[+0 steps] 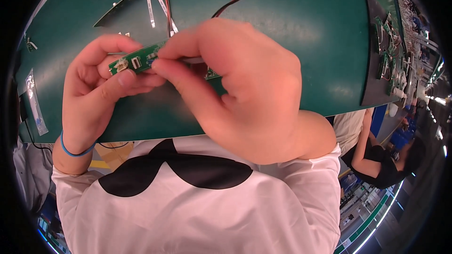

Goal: The person connects ribbon cables and wire harnesses to circuit boards by hand, plugging the connectors into ports on the boards.

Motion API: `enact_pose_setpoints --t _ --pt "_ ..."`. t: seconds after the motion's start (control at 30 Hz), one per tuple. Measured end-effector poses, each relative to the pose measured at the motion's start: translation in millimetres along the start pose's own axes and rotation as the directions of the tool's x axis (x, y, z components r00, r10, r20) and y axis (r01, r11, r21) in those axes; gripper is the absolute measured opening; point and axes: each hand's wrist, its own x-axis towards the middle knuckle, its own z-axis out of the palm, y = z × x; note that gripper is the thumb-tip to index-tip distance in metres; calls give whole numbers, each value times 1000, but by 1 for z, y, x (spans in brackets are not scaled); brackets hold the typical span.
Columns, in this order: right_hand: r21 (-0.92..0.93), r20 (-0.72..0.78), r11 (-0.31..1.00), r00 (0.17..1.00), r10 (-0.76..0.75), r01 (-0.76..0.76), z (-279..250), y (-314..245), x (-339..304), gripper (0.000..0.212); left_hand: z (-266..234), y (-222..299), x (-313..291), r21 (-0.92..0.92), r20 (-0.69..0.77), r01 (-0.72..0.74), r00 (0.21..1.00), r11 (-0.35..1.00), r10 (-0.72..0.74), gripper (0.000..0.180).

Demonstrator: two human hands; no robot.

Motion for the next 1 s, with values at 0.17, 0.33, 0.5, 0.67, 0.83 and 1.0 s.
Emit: enact_pose_setpoints --t 0.17,0.33,0.5,0.67,0.83,1.0 --pt "-315 48 941 993 -112 121 -11 0 4 15 6 -3 1 -10 -2 -56 998 998 56 29" --pt "-324 136 913 967 -213 247 -9 -1 6 12 7 -6 -2 3 4 -65 998 998 65 26" --pt "-339 133 901 962 -239 271 -1 -2 9 11 9 -3 -2 28 -27 -9 1000 1000 10 24" --pt "-253 138 936 967 -214 244 -2 1 9 11 9 -4 -1 45 -12 -26 1000 999 27 24" --pt "-265 191 921 952 -241 287 -4 7 11 11 10 -5 -1 30 -24 -9 1000 1000 10 24" --pt "-263 138 944 976 -168 200 -1 3 8 11 10 -5 -1 31 -26 8 1000 999 -7 24"
